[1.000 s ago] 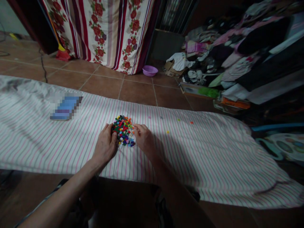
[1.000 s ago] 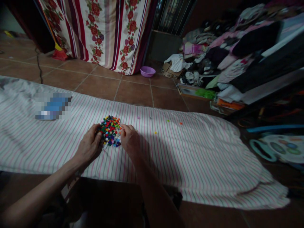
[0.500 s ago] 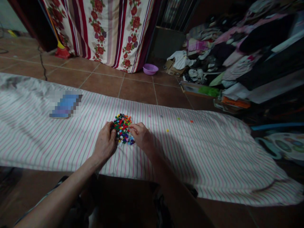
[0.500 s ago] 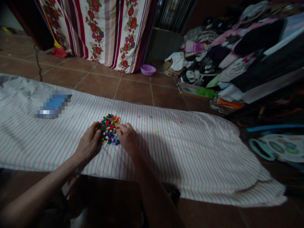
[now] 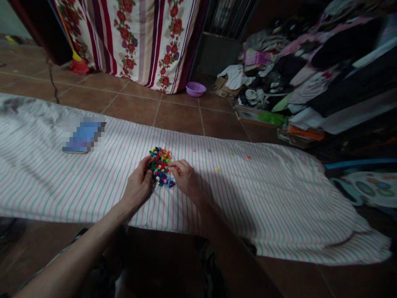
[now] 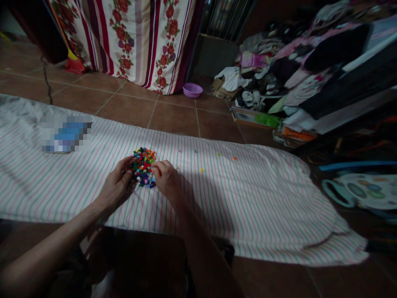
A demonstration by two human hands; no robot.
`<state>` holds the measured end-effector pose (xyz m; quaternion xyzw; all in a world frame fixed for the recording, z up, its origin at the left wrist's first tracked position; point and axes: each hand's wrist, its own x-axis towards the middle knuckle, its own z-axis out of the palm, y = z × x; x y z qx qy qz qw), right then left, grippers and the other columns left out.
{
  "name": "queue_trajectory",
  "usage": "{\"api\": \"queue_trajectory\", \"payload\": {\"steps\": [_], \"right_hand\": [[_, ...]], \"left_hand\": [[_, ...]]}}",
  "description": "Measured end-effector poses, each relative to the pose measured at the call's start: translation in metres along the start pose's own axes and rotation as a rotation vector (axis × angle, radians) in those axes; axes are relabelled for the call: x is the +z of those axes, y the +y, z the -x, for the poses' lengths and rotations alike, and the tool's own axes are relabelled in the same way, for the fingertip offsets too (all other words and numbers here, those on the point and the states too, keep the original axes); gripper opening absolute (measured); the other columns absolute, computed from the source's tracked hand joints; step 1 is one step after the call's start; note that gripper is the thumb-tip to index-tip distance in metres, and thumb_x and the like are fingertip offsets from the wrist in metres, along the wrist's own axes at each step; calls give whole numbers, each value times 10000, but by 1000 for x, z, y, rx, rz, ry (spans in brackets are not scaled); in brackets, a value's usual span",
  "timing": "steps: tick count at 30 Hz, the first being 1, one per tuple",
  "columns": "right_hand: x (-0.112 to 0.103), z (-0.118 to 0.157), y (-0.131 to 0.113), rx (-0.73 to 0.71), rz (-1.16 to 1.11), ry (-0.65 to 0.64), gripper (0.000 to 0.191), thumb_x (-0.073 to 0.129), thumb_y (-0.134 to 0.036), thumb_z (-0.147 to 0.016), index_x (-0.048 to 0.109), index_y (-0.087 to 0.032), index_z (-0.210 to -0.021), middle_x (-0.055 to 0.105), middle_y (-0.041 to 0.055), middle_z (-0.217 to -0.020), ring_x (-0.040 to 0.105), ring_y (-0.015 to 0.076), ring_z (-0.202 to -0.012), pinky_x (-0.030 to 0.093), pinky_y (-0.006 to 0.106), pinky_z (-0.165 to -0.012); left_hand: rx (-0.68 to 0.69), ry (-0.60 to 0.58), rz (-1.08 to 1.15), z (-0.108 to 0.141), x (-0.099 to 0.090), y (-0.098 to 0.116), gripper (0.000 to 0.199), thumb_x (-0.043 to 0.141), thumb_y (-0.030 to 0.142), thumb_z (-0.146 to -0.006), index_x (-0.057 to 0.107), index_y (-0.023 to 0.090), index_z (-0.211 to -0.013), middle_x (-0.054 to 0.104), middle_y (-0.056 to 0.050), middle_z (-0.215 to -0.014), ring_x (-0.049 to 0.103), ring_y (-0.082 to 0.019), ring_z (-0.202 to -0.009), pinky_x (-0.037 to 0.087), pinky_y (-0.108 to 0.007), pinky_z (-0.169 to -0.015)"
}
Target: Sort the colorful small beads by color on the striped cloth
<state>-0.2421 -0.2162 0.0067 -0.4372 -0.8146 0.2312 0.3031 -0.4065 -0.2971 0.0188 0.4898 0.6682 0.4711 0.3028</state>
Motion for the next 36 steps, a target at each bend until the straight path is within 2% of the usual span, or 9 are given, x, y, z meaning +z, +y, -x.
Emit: {"api": "queue_trajectory", "payload": {"steps": [5,7,11,17,21,27,32,36], "right_hand": [[-1,1,3,-31,-22,-18,306,426,-89,-891,702,-211,-939,688,54,-973,648,166,-957,498,288,-894],[-2,1,4,-39,-30,-27,316,424,-82,-881,705,-213,-944,688,53,-976,647,166,-960,500,287,-893],[-5,3,6,-96,-88,-32,321,420,-87,-874,712,-203,-941,686,62,-985,645,165,-962,513,290,-880],[-10,6,13,-193,-183,-69,262,471,-85,-824,689,-202,-913,660,63,-1000,640,173,-988,536,315,-871],[-18,12,12,-234,-227,-149,301,509,-45,-741,662,-207,-944,626,74,-1118,614,190,-1094,525,356,-946],[-29,21,9,-285,-190,-255,360,542,-48,-761,620,-225,-1065,554,90,-1270,548,204,-1231,463,420,-1063],[-29,24,12,-302,-169,-226,325,556,-87,-822,606,-233,-1108,552,88,-1263,538,204,-1245,450,423,-1081],[-28,24,15,-316,-174,-200,288,578,-133,-858,597,-237,-1126,573,82,-1225,553,201,-1218,462,413,-1066]], "left_hand": [[15,-48,32,1,2,4,501,398,276,-895,456,204,-1387,641,-111,-1319,657,-196,-1044,556,-422,-907],[39,-41,22,1,4,3,498,403,264,-886,478,223,-1377,655,-104,-1290,660,-194,-1022,567,-415,-883],[94,-62,3,1,5,-1,499,398,246,-880,492,238,-1371,679,-91,-1245,647,-204,-1078,548,-443,-949],[173,-102,-32,0,4,-4,469,397,239,-888,531,212,-1337,648,-92,-1303,583,-210,-1232,461,-467,-1085],[239,-115,-129,-2,2,-5,424,394,234,-892,586,196,-1268,652,-97,-1273,592,-217,-1209,481,-464,-1064],[399,-80,-326,-7,0,-8,318,401,205,-896,674,193,-1060,670,-85,-1206,609,-206,-1168,505,-438,-1038],[565,-87,-447,-6,2,-9,292,440,251,-911,674,168,-1064,643,-115,-1223,593,-232,-1164,501,-454,-1023],[672,-103,-542,-4,2,-6,273,576,320,-866,654,163,-1075,617,-142,-1239,580,-274,-1145,495,-490,-999]]}}
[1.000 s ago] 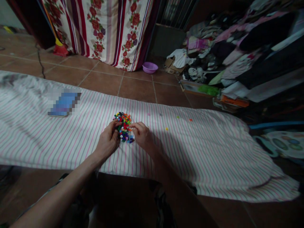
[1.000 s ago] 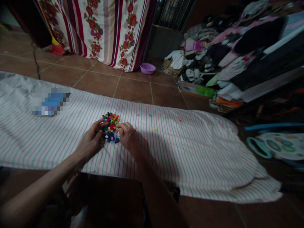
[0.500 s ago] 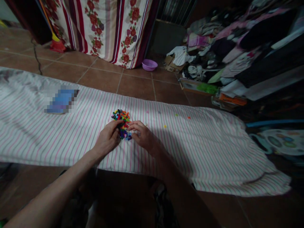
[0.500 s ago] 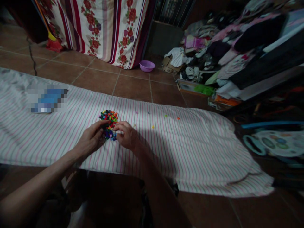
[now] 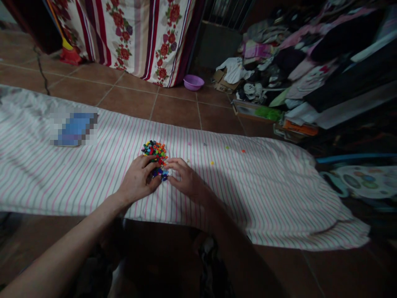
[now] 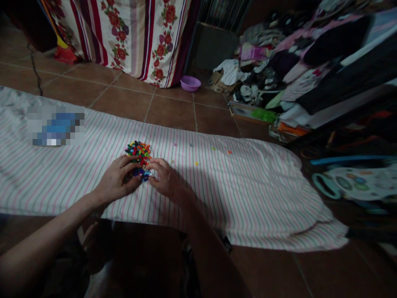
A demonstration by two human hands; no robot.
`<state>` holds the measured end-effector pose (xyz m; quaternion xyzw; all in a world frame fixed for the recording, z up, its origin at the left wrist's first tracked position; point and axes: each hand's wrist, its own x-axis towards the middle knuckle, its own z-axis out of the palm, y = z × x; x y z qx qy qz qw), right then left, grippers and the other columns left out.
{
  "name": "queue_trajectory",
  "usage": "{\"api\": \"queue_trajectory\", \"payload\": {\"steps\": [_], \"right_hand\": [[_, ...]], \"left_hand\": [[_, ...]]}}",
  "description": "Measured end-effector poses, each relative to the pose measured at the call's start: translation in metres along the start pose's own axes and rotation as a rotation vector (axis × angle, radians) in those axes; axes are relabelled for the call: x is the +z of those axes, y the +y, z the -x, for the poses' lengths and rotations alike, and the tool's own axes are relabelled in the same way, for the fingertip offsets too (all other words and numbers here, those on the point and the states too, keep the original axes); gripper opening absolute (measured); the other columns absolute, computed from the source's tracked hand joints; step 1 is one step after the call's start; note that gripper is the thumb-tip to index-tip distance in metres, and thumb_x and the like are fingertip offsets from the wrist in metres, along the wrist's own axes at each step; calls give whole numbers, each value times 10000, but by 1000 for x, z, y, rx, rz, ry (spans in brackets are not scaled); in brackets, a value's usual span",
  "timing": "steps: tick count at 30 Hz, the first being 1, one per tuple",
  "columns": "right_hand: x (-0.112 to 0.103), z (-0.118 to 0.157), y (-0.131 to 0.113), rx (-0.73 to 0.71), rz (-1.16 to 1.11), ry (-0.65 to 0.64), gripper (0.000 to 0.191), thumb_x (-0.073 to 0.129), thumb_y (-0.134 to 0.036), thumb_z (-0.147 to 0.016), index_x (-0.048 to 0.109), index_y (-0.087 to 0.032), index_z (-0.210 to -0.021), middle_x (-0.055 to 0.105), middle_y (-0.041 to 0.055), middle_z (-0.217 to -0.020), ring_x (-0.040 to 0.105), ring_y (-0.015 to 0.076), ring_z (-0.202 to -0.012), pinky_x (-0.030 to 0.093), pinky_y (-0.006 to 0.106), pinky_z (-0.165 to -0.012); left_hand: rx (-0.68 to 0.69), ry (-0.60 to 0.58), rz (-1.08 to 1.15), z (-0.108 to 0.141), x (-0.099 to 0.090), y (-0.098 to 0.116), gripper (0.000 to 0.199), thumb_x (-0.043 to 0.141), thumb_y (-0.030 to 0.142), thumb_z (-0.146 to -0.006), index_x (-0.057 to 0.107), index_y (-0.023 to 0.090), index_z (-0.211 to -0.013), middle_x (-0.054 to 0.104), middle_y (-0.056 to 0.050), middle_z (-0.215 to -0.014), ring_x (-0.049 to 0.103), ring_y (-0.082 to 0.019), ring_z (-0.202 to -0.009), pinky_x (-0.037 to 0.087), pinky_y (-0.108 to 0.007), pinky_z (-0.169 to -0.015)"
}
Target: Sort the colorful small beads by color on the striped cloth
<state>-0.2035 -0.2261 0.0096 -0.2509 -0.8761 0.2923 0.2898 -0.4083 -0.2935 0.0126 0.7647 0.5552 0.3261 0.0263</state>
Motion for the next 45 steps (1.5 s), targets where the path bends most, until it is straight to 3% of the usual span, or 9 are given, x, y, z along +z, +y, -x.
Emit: {"api": "queue_trajectory", "payload": {"steps": [4,8,22,30,45], "right_hand": [[0,-1,6,11,-6,0,234,606,-173,-882,609,-231,-1109,590,83,-1199,570,201,-1188,480,407,-1036],[-1,0,12,39,-21,-21,190,642,-196,-878,640,-234,-1064,604,74,-1177,587,201,-1150,501,399,-997],[8,5,16,44,-51,-25,288,543,-70,-894,669,-217,-1106,608,68,-1150,601,176,-1122,498,365,-1011],[5,4,2,59,-21,-29,324,479,-3,-878,670,-187,-1065,641,83,-1111,620,171,-1074,519,335,-973],[6,5,-5,116,22,34,129,563,-80,-876,632,-178,-921,642,84,-1057,635,164,-964,533,301,-868]], "left_hand": [[35,-29,-69,-1,1,0,279,566,304,-878,635,167,-1111,596,-156,-1257,560,-291,-1162,483,-519,-996],[-14,14,-56,-3,5,-2,229,505,265,-913,636,162,-1069,612,-145,-1196,571,-265,-1117,504,-483,-972],[-47,53,-87,-7,11,1,264,438,133,-844,661,167,-982,634,-124,-1146,585,-249,-1056,524,-442,-933],[-51,34,-160,-9,9,9,255,452,243,-890,688,199,-976,645,-113,-1158,595,-267,-1059,535,-466,-918],[-134,72,-142,-9,6,7,260,450,324,-915,684,210,-918,676,-104,-1141,628,-259,-1034,539,-460,-928]]}}
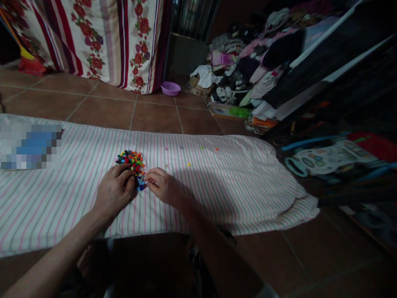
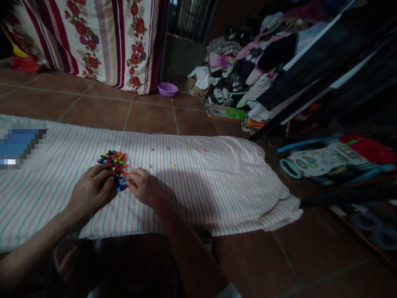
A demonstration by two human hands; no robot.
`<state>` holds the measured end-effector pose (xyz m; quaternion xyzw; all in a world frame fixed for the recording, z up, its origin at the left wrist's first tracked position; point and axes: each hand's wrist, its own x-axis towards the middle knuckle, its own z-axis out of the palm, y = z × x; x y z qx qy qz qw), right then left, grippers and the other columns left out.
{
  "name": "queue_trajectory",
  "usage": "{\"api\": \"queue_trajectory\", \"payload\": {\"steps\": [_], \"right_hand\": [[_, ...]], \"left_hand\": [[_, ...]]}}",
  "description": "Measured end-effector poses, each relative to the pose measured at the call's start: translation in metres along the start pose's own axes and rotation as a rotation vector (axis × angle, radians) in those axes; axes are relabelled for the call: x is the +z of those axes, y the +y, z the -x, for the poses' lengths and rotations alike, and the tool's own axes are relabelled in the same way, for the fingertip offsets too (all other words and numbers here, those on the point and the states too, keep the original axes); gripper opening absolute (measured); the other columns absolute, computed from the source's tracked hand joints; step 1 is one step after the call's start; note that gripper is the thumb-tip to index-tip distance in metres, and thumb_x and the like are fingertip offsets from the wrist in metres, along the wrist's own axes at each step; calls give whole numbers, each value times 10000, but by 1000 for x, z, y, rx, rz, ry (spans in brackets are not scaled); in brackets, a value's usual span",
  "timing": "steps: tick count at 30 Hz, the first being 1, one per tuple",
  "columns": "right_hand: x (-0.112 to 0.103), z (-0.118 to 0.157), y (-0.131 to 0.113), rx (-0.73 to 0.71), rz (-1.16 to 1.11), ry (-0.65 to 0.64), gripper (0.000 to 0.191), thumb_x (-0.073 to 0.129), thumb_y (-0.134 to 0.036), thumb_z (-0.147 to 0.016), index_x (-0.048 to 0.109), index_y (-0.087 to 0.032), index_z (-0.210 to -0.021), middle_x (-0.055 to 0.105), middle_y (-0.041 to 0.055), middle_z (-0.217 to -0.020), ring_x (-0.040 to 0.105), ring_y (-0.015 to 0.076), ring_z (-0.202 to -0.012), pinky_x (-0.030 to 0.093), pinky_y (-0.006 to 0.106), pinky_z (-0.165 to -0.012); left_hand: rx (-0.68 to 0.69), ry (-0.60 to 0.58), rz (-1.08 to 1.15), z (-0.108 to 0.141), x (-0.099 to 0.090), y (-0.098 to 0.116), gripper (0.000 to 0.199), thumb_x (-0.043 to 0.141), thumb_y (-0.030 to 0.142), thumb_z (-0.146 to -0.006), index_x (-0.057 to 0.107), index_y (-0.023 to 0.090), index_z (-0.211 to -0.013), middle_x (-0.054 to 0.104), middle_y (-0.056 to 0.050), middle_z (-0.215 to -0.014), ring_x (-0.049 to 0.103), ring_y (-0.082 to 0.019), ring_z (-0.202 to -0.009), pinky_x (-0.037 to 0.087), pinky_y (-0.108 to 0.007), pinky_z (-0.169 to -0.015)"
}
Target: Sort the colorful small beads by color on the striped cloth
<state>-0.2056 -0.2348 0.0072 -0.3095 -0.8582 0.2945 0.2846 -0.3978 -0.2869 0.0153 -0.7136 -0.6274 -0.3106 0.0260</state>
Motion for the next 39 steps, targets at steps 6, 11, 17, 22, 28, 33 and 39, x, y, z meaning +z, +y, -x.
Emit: {"api": "queue_trajectory", "payload": {"steps": [6,11,17,22,28,33,39], "right_hand": [[-15,-1,4,47,3,95,129,541,-108,-843,616,-201,-893,657,37,-905,632,144,-825,531,281,-788],[-57,6,36,198,-18,382,125,530,-236,-822,629,-208,-891,664,32,-873,643,144,-763,532,268,-712],[-112,39,80,508,94,667,215,550,-313,-730,655,-190,-871,667,35,-779,624,168,-705,528,289,-691],[-127,62,92,618,221,660,261,516,-302,-724,698,-189,-874,690,37,-744,629,186,-695,520,314,-730],[-126,73,101,620,336,598,259,499,-244,-715,727,-221,-837,728,37,-800,642,195,-722,522,332,-767],[-123,76,107,529,351,571,265,495,-218,-725,730,-218,-847,735,51,-864,653,199,-781,526,338,-801],[-120,75,110,496,377,559,240,507,-203,-713,725,-213,-814,711,57,-846,639,199,-772,527,340,-795]], "left_hand": [[-37,20,43,-1,-4,0,278,442,332,-915,691,216,-878,695,-81,-1102,643,-250,-1026,540,-434,-933],[-53,45,67,-1,-7,-1,247,454,312,-906,682,227,-862,690,-78,-1095,647,-257,-1014,544,-462,-942],[-54,59,92,3,-6,-3,242,444,319,-916,667,228,-890,681,-87,-1115,642,-269,-1035,552,-473,-920],[-54,61,73,3,-7,-2,237,438,315,-926,654,220,-899,684,-87,-1126,644,-261,-1035,554,-461,-912],[-36,61,89,1,-8,0,174,490,271,-881,661,248,-901,685,-57,-1126,645,-251,-1045,544,-451,-944],[-34,62,88,1,-3,-1,198,470,295,-896,659,237,-893,683,-72,-1122,640,-254,-1053,536,-448,-941],[-25,52,59,3,-2,-4,214,456,312,-907,654,235,-883,691,-72,-1110,647,-254,-1038,535,-442,-933]]}}
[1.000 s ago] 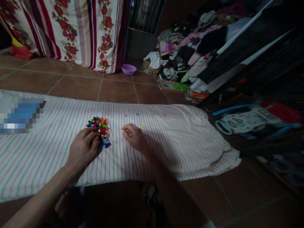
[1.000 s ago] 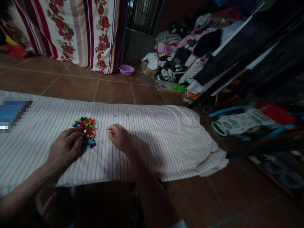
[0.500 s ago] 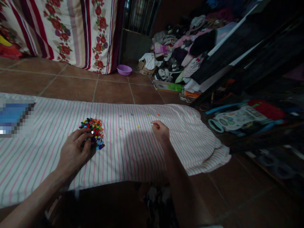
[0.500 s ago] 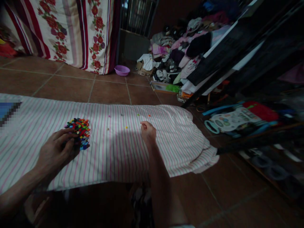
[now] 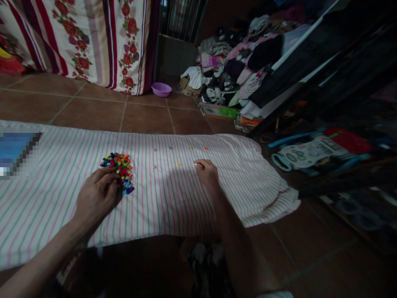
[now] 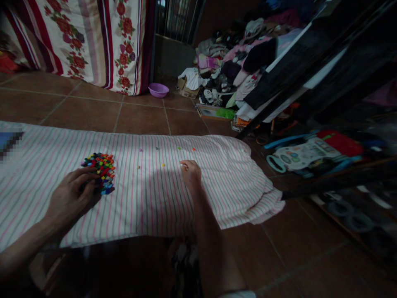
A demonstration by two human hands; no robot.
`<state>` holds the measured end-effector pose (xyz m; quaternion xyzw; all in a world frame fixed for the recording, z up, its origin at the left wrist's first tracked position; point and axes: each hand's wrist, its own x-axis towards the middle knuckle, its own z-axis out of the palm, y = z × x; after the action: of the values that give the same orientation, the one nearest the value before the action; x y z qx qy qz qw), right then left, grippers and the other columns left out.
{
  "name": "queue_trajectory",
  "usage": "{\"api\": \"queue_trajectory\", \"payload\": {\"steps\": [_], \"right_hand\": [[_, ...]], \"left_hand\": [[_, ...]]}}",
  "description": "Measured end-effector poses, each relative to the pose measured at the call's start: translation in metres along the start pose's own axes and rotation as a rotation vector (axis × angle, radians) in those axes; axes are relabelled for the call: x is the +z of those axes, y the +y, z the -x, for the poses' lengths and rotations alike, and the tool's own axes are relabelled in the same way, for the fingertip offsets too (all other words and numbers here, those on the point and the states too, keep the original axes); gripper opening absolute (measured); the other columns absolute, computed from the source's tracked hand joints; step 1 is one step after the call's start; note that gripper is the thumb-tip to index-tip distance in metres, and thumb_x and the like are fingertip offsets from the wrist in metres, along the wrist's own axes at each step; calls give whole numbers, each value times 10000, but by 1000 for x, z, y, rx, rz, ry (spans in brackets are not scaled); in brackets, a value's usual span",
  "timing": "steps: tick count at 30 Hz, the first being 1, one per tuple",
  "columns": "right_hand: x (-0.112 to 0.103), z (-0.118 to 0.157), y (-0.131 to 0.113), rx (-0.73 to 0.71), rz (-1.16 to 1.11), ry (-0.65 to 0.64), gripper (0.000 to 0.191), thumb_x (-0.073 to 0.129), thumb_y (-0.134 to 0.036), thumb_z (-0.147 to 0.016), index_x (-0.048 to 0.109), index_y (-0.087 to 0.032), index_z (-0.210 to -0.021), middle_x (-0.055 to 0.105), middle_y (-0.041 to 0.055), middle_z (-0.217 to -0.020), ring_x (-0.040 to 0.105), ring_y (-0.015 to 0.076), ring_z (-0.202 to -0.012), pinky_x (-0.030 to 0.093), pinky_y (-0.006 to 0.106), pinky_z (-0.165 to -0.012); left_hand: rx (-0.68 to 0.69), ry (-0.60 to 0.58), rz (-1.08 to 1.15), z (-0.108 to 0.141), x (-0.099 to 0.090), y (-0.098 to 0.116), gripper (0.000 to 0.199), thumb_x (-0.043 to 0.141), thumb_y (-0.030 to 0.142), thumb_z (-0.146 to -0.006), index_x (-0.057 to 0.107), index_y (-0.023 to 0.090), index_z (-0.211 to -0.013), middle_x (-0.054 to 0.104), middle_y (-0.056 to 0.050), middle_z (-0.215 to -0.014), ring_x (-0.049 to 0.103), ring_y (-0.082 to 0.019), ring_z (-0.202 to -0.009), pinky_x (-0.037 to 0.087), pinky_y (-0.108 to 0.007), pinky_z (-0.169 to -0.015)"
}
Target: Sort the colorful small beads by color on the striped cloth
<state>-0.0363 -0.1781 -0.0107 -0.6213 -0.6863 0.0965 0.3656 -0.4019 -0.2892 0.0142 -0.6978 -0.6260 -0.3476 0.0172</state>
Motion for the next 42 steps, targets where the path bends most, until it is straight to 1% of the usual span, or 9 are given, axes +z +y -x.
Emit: {"api": "queue_trajectory", "payload": {"steps": [12,20,25,27,29,31,34,38,42], "right_hand": [[-8,-3,-2,174,12,-61,317,482,-220,-692,726,-191,-892,726,61,-900,640,192,-767,518,340,-808],[-12,-4,-6,194,16,-56,332,469,-230,-702,729,-188,-904,737,58,-904,659,199,-813,520,350,-837],[-10,-8,-20,114,1,142,326,458,-269,-783,720,-173,-951,736,95,-951,665,216,-843,532,369,-821],[-4,-8,-34,18,-37,186,312,466,-287,-820,717,-175,-968,731,98,-966,664,211,-839,538,359,-800],[5,-5,-52,-102,-79,183,292,468,-289,-854,718,-177,-956,720,96,-943,659,204,-829,541,345,-781],[15,1,-72,-223,-132,132,280,461,-270,-880,719,-180,-942,708,91,-919,655,195,-827,542,328,-764],[32,12,-101,-356,-215,-18,268,456,-223,-904,717,-188,-954,700,80,-927,656,180,-839,541,298,-740],[56,28,-130,-440,-286,-227,258,469,-169,-920,722,-195,-963,694,64,-924,655,164,-855,532,274,-749],[77,40,-149,-472,-281,-390,267,498,-125,-923,729,-208,-1028,684,56,-964,653,156,-906,522,278,-818]], "left_hand": [[-39,2,56,5,-1,-6,242,429,329,-922,651,235,-896,680,-67,-1155,646,-225,-1056,534,-401,-949],[-129,-44,65,9,-6,-7,305,428,375,-888,676,199,-906,652,-103,-1229,627,-253,-1131,515,-426,-1022],[-122,-55,68,9,-8,-9,308,426,380,-886,679,204,-905,644,-103,-1236,618,-256,-1147,517,-431,-1030],[-120,-64,51,9,-8,-10,314,418,371,-888,680,199,-904,646,-104,-1223,616,-255,-1145,517,-436,-1032],[-110,-69,36,10,-7,-11,317,418,365,-890,679,188,-918,649,-111,-1209,604,-257,-1159,508,-439,-1042],[-108,-60,26,10,-5,-11,325,407,363,-898,675,184,-934,645,-113,-1209,595,-253,-1167,502,-437,-1047],[-97,-49,13,11,-3,-12,334,395,355,-907,674,177,-948,637,-118,-1215,585,-246,-1179,492,-426,-1056],[-64,-58,-2,10,-1,-14,328,395,327,-918,676,170,-980,645,-119,-1210,568,-244,-1217,482,-433,-1075],[-3,-63,-18,8,0,-16,344,396,316,-933,681,155,-1041,665,-123,-1205,544,-263,-1255,483,-470,-1075]]}}
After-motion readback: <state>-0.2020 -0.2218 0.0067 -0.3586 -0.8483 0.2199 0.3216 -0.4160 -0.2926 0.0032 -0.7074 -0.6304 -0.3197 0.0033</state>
